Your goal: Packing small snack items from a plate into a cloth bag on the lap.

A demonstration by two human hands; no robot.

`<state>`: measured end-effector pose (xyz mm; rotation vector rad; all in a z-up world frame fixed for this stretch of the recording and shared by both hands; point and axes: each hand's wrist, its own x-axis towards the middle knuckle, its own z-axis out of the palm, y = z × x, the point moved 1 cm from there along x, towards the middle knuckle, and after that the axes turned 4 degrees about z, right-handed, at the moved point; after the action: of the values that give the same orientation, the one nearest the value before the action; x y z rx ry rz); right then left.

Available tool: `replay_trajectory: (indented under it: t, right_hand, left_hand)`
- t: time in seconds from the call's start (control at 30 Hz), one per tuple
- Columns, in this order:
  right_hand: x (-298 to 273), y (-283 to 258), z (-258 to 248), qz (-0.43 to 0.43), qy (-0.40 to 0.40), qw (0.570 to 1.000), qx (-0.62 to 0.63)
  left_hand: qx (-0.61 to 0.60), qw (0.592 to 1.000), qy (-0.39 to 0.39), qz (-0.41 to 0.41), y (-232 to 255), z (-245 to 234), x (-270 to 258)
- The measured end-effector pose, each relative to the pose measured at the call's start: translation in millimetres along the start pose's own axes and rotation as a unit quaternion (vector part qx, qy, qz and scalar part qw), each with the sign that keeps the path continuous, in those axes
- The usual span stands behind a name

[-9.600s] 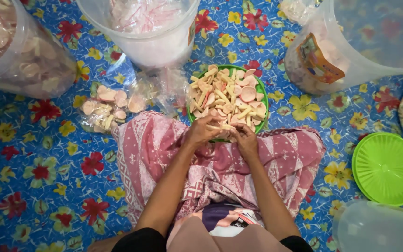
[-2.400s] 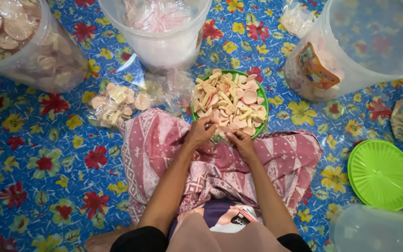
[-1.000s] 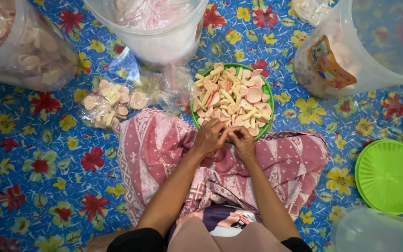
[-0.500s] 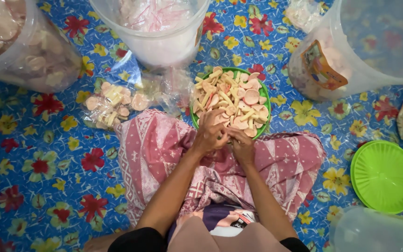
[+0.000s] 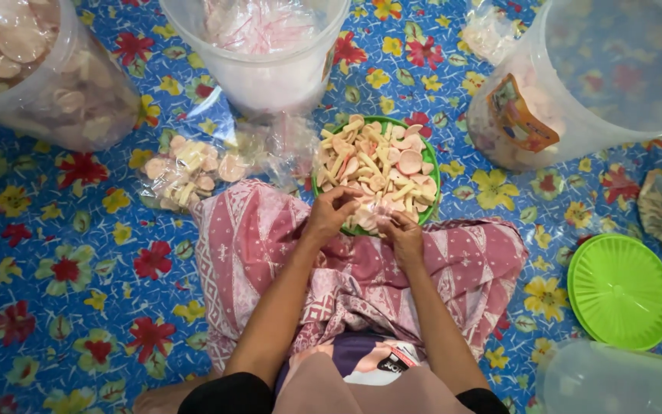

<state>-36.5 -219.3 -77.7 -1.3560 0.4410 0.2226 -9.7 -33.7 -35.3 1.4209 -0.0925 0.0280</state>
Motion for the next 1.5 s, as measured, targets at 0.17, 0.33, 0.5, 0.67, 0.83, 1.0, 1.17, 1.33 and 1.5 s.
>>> replay_trajectory:
  t: [0.17, 0.33, 0.5, 0.67, 0.83, 1.0, 1.17, 1.33, 1.5]
  right_hand:
    - [-9, -1, 0, -0.001, -0.014, 0.999, 0.035]
    - [-9, 2, -2, -0.009, -0.054, 0.998, 0.012]
    - [-8, -2, -2, 0.003, -0.06, 0.998, 0.015]
    - [-23, -33, 8, 0.007, -0.036, 0.999, -0.011]
    - [23, -50, -17, -0.188, 0.044, 0.926, -0.324]
    - [59, -61, -38, -0.359, 0.008, 0.798, -0.485]
    - [88, -38, -56, -0.377, -0.028, 0.75, -0.542]
    - [83, -36, -58, -0.366, -0.015, 0.768, -0.526]
    - [50, -36, -38, -0.32, 0.002, 0.833, -0.451]
  left_hand:
    - [-0.024, 0.999, -0.021, -0.027, 7, 2, -5]
    - [0.066, 0.994, -0.083, 0.022, -9, 5, -12]
    - [0.071, 0.994, -0.076, 0.014, -37, 5, -9]
    - [0.061, 0.997, -0.048, -0.007, -31, 4, 0]
    - [0.05, 0.998, -0.025, -0.017, -39, 2, 9]
    - [0.051, 0.998, -0.015, -0.027, -36, 3, 11]
    - [0.054, 0.998, -0.005, -0.037, -36, 2, 12]
    - [0.049, 0.998, 0.004, -0.045, -33, 1, 12]
    - [0.066, 0.997, 0.014, -0.036, -33, -1, 13]
